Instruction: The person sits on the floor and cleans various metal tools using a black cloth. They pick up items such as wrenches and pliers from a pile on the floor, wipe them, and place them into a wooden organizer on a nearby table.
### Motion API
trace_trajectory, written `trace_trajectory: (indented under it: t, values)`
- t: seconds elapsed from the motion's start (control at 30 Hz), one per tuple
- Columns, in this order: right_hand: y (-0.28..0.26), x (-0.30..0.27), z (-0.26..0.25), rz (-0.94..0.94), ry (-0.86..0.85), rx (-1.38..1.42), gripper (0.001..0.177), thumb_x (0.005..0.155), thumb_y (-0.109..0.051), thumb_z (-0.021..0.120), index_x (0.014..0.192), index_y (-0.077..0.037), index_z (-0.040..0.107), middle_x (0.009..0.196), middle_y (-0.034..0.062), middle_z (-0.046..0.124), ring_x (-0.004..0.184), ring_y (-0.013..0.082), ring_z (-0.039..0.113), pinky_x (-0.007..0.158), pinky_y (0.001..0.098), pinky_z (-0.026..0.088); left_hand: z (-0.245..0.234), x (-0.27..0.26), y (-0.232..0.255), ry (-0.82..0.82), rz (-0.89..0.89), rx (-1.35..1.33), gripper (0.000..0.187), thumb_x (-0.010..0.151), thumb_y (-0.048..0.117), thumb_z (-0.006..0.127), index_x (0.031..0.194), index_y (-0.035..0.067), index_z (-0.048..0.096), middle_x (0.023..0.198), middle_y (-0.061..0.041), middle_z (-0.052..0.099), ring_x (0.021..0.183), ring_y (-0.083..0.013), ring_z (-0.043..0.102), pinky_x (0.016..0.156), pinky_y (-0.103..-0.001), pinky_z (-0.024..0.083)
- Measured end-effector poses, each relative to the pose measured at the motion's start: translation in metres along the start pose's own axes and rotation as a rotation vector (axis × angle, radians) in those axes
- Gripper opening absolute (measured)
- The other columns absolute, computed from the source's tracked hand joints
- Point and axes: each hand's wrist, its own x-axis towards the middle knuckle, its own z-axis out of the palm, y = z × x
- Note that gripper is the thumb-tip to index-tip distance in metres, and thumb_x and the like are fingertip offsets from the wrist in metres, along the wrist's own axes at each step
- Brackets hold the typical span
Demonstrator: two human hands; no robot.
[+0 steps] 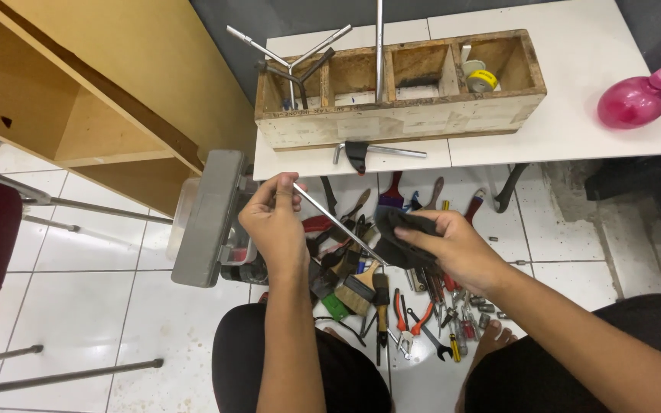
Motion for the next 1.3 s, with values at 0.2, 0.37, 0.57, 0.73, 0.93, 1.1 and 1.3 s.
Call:
trace_trajectory:
  t: [0.2, 0.37, 0.57, 0.73, 0.93, 1.1, 1.3]
  values:
    - [0.01, -0.001, 0.006, 0.058, -0.094, 0.012, 0.027, 0.082, 0.001, 0.077, 0.109, 0.007, 0.077, 0.084, 0.0188, 0.079, 0.075, 0.0256, 0.076, 0.07, 0.035, 0.063, 0.016, -0.016, -0.001, -0.071, 0.068, 0.067, 0.015, 0.097, 0.01, 0.068, 0.09, 0.003, 0.078, 0.066, -0.011, 0.072, 0.063, -0.0093, 0.055, 0.059, -0.02, 0.049]
    - [-0.013, -0.005, 0.014, 0.038, -0.105, -0.087, 0.032, 0.075, 0.007, 0.08, 0.107, 0.008, 0.078, 0.085, 0.0169, 0.08, 0.079, 0.0212, 0.076, 0.072, 0.0322, 0.064, 0.014, -0.014, 0.001, -0.064, 0.097, 0.09, 0.013, 0.097, 0.009, 0.069, 0.091, 0.003, 0.078, 0.067, -0.011, 0.072, 0.062, -0.0092, 0.056, 0.058, -0.02, 0.05]
    - [-0.024, -0.006, 0.001, 0.059, -0.122, -0.279, 0.032, 0.072, 0.009, 0.08, 0.104, 0.004, 0.082, 0.081, 0.0154, 0.08, 0.074, 0.0196, 0.074, 0.07, 0.0307, 0.063, 0.0, 0.0, 0.002, 0.001, 0.068, 0.096, 0.012, 0.098, 0.009, 0.068, 0.095, 0.003, 0.078, 0.072, -0.01, 0.073, 0.066, -0.0083, 0.058, 0.061, -0.019, 0.051]
    - [-0.032, -0.003, -0.017, 0.097, -0.06, -0.406, 0.032, 0.073, 0.008, 0.08, 0.104, 0.003, 0.083, 0.08, 0.0164, 0.08, 0.075, 0.0229, 0.071, 0.071, 0.0329, 0.061, -0.004, 0.008, -0.005, 0.024, 0.034, 0.084, 0.013, 0.1, 0.009, 0.065, 0.098, 0.002, 0.076, 0.076, -0.011, 0.073, 0.068, -0.0081, 0.059, 0.062, -0.018, 0.052]
    - [-0.021, 0.048, -0.082, 0.002, 0.356, -0.356, 0.031, 0.089, -0.005, 0.07, 0.119, 0.001, 0.072, 0.096, 0.0206, 0.073, 0.089, 0.0326, 0.071, 0.081, 0.0413, 0.057, 0.004, 0.011, -0.018, 0.056, -0.067, -0.083, 0.017, 0.102, 0.008, 0.061, 0.105, -0.004, 0.073, 0.086, -0.016, 0.075, 0.073, -0.0093, 0.066, 0.068, -0.017, 0.058]
    - [-0.009, 0.084, -0.145, -0.253, 0.647, -0.675, 0.054, 0.081, -0.006, 0.078, 0.13, 0.006, 0.059, 0.113, 0.0235, 0.069, 0.116, 0.0401, 0.064, 0.095, 0.0508, 0.052, 0.01, 0.009, -0.024, 0.066, -0.119, -0.105, 0.019, 0.1, 0.004, 0.062, 0.11, -0.009, 0.071, 0.093, -0.021, 0.076, 0.079, -0.0133, 0.07, 0.074, -0.022, 0.061]
    - [0.026, 0.099, -0.154, -0.338, 0.666, -1.004, 0.034, 0.084, 0.016, 0.072, 0.113, 0.01, 0.057, 0.115, 0.0212, 0.05, 0.118, 0.0431, 0.061, 0.095, 0.044, 0.06, 0.016, 0.01, -0.038, 0.059, -0.145, -0.18, 0.02, 0.102, 0.005, 0.059, 0.11, -0.009, 0.071, 0.091, -0.018, 0.075, 0.076, -0.011, 0.068, 0.072, -0.018, 0.061]
